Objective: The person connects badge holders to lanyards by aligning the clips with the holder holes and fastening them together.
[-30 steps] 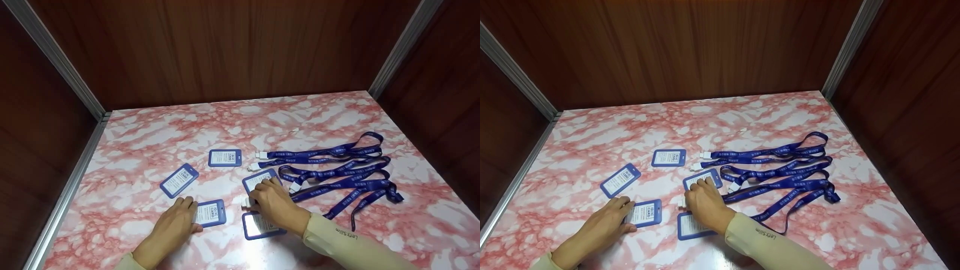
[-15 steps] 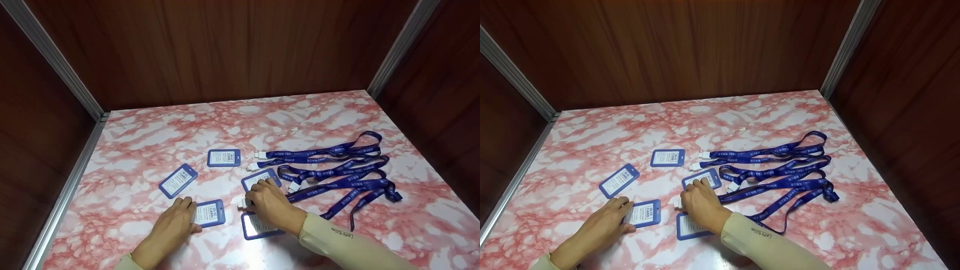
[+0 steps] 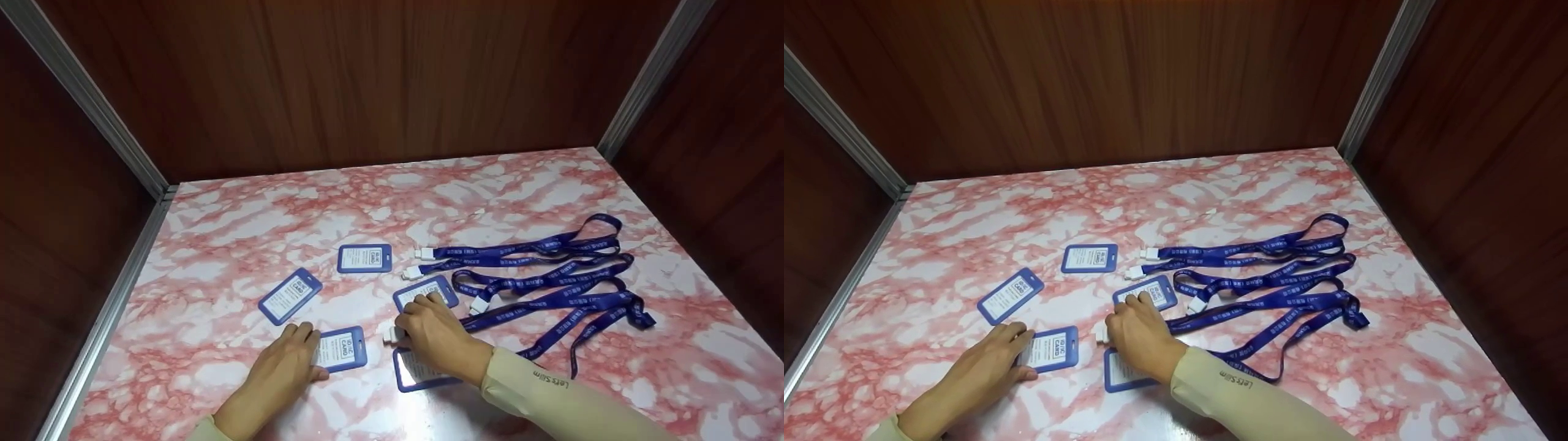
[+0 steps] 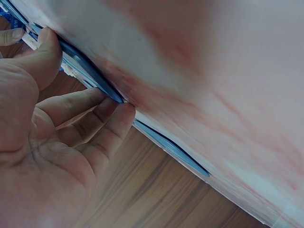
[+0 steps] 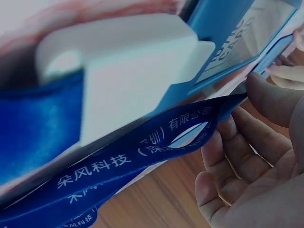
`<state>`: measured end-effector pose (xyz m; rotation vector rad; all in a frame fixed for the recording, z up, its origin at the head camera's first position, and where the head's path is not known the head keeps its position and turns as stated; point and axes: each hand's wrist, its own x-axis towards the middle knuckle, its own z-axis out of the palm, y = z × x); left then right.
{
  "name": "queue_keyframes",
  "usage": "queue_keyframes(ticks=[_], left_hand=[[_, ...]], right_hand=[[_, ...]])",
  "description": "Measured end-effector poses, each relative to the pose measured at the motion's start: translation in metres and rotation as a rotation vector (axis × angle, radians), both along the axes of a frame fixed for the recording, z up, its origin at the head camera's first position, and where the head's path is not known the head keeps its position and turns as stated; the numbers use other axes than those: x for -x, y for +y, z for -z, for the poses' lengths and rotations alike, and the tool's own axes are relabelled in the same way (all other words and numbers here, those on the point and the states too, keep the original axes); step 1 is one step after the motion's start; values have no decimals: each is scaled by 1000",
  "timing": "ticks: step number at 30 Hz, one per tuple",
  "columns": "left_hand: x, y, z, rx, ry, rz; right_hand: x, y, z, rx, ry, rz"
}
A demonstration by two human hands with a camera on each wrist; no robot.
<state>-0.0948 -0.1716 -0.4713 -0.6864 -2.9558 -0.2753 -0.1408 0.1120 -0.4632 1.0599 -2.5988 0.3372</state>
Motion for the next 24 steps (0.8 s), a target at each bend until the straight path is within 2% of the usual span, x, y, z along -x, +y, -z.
queue_keyframes(ticks=[9, 24], left_hand=[[-1, 0, 1, -4, 27, 5], [0, 0, 0, 4, 19, 15]], right_hand=[[-1, -7, 0, -8, 1, -17], [0, -14, -2, -63, -12, -16]])
